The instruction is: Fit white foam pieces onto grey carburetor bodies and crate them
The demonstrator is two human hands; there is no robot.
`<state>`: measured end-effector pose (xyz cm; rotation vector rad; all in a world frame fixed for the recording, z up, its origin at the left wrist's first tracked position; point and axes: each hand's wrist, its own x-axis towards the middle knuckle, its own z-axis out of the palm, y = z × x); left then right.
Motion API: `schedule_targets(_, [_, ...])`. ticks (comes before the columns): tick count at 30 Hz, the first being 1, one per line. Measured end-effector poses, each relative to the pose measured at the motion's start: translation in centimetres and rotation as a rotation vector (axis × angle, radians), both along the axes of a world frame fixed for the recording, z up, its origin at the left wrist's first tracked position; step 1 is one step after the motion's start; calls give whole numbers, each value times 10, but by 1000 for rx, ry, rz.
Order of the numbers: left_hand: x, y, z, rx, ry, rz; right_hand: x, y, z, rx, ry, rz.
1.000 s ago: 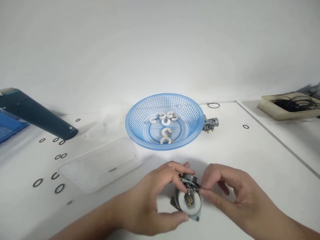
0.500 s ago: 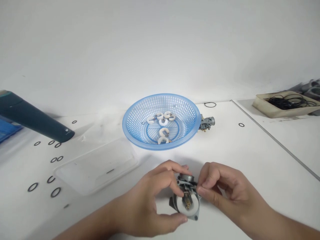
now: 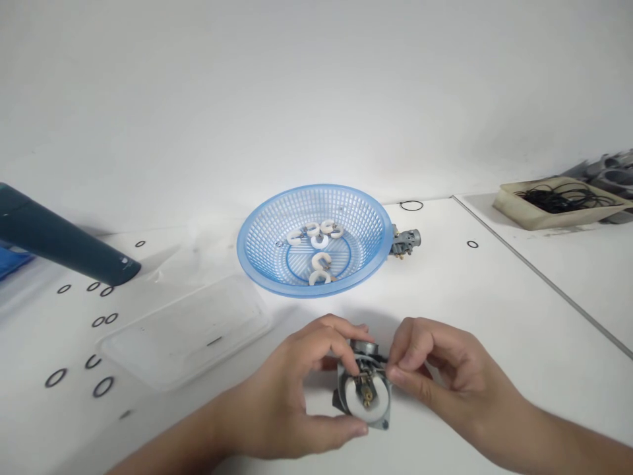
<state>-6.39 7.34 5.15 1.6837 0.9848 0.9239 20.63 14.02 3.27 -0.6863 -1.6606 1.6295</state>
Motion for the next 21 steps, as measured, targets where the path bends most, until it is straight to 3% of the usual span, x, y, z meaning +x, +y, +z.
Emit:
schedule_targets(13, [-2,5,-8,112,-1,7,-3,-3,-4,305,-31,-72])
schedule_targets(21, [-1,8,-15,201,-62,2,-5,-4,-3,339,-73,-112])
